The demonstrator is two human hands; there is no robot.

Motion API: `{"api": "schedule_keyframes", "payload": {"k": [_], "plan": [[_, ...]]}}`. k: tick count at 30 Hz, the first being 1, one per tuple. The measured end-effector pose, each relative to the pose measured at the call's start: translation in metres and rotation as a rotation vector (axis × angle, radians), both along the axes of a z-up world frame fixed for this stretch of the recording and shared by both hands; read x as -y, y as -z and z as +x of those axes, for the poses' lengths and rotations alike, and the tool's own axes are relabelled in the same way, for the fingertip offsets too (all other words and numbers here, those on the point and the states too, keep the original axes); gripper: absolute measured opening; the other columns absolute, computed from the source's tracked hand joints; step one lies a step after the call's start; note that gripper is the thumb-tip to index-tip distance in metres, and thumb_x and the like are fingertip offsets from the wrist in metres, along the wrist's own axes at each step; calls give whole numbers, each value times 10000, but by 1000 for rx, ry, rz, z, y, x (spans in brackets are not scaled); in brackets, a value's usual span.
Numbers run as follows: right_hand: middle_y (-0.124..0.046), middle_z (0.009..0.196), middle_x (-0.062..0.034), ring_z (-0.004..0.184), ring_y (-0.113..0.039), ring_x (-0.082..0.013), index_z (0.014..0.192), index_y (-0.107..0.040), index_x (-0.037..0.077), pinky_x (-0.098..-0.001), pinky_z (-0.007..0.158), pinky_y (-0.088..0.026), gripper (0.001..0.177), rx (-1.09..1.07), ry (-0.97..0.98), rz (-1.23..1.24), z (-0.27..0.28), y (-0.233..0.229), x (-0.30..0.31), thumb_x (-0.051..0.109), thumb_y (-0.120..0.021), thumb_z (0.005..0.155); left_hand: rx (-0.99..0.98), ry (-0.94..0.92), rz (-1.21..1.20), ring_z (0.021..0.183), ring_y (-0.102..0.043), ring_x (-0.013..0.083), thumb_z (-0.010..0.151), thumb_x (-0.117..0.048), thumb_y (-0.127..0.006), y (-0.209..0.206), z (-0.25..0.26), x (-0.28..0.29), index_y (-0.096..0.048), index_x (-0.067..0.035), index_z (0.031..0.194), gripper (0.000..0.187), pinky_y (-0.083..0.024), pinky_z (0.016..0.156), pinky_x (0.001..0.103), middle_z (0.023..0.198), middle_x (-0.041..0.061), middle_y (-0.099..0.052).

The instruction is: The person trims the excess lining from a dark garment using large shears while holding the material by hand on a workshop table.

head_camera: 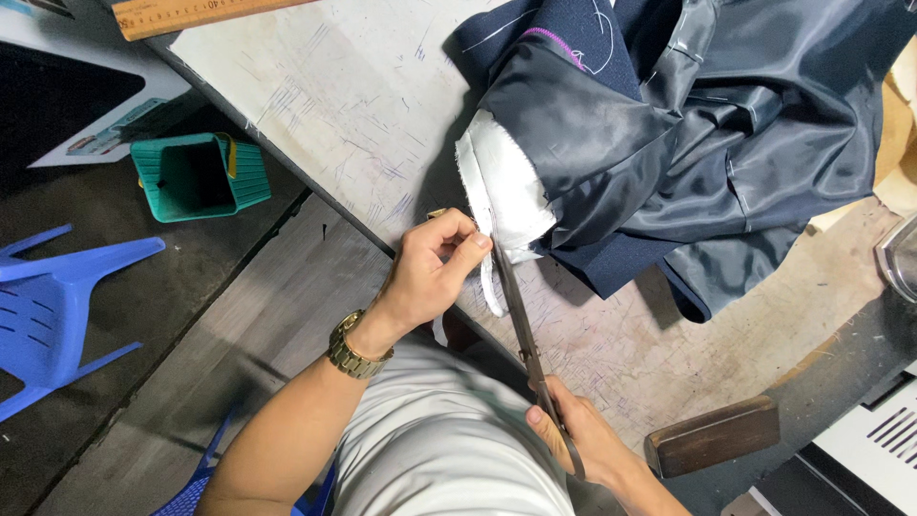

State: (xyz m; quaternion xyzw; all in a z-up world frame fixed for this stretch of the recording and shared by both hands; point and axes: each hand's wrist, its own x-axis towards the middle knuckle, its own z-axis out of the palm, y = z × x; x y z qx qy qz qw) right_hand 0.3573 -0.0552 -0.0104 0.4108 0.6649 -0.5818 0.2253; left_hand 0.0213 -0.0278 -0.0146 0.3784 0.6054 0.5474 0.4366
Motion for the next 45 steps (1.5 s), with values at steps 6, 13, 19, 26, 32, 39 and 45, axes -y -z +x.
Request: {"api": "schedule_keyframes", "payload": {"k": [6, 13, 19, 26, 32, 39, 45], "plan": [[-492, 654, 24, 579, -508, -170, 1327, -613, 176, -361, 598, -436, 637, -24, 34, -22, -9, -4, -2, 685, -444, 984, -5, 37, -30, 706, -486, 86, 1042, -140, -661, -3, 2, -1, -586, -88, 833, 229, -425, 628, 253, 762, -14, -548], [-455, 664, 25, 586, -491, -195, 1190, -595, 196, -384, 595, -427, 484, 24, 40, -6, -18, 2, -4, 634, -480, 1022, -114, 31, -47, 701, -542, 110, 1012, -146, -682, -9, 0, -7, -615, -96, 817, 212, -472, 663, 285, 750, -6, -604], [-449, 635, 24, 560, -476, -208, 1265, -585, 222, -385, 594, -426, 517, 83, 14, 1, -18, 9, -1, 654, -459, 1011, -81, -5, -120, 656, -519, 75, 1016, -121, -694, -3, -6, -11, -598, -88, 842, 202, -458, 592, 249, 764, -4, -585], [-436, 683, 17, 589, -470, -219, 1280, -562, 197, -394, 614, -423, 561, 28, 12, 0, -27, 6, -8, 667, -418, 1010, -84, -2, -85, 660, -480, 70, 1028, -140, -683, 0, -7, -10, -580, -100, 851, 209, -429, 570, 243, 749, -23, -555], [-470, 701, 11, 622, -488, -232, 1017, -477, 179, -400, 642, -433, 447, 84, 22, -15, -29, 7, -8, 625, -462, 1058, 21, -7, -90, 696, -555, 63, 995, -164, -725, -5, -7, -13, -597, -96, 911, 168, -483, 597, 228, 806, -21, -604], [-492, 651, -15, 592, -511, -298, 995, -431, 174, -429, 639, -437, 432, 147, 21, -12, -31, 11, -3, 594, -493, 1076, -34, 35, -162, 628, -289, 70, 968, -323, -830, -2, 3, -10, -290, -158, 706, 623, -276, 519, 309, 649, -86, -294], [-456, 655, -4, 602, -494, -273, 1020, -449, 191, -412, 640, -429, 403, 173, 35, -29, -39, 6, -4, 587, -499, 1079, -86, 41, -135, 653, -265, 81, 1013, -341, -768, -7, 2, -14, -275, -142, 713, 610, -258, 545, 329, 670, -73, -258]]}}
